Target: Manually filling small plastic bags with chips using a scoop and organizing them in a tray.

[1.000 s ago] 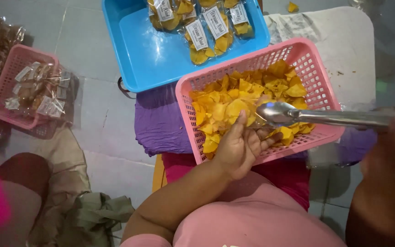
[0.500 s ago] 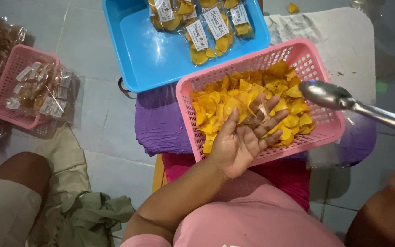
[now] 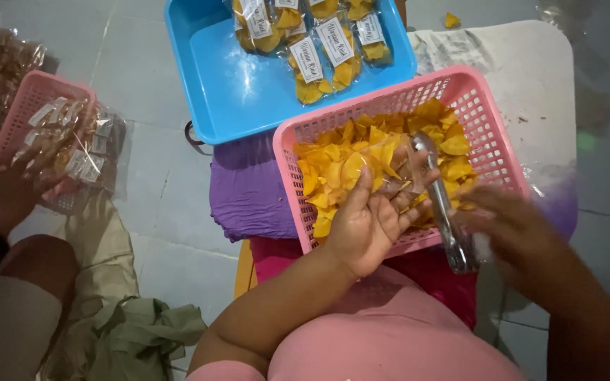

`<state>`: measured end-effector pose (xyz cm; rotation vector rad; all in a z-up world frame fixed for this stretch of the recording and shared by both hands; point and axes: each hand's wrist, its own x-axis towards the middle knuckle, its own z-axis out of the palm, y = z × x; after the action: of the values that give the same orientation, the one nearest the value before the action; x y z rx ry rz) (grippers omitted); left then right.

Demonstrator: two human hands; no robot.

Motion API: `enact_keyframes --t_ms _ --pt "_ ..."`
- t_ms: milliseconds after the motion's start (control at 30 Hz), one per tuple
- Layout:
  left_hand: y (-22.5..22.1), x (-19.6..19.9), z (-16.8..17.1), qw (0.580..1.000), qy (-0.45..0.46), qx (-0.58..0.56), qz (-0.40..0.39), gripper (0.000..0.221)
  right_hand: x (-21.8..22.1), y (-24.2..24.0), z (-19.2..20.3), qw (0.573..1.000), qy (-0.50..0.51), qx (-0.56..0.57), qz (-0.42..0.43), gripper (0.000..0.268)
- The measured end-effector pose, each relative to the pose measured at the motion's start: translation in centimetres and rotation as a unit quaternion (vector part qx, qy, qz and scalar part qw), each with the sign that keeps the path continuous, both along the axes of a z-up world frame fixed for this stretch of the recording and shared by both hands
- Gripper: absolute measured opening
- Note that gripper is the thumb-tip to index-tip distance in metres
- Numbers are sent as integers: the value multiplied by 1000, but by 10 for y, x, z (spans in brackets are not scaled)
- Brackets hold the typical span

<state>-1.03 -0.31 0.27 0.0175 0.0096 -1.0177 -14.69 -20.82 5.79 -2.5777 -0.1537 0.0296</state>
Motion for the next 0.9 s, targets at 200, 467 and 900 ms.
enact_keyframes --t_ms 200,467,900 --pt "-2 -8 7 992 -55 110 -23 63 32 40 19 964 -233 1 -125 45" --pt "9 -9 2 999 -12 42 1 53 70 64 41 976 -147 53 -150 20" --pt "31 8 16 997 48 -12 57 57 73 33 80 997 -42 20 -62 26"
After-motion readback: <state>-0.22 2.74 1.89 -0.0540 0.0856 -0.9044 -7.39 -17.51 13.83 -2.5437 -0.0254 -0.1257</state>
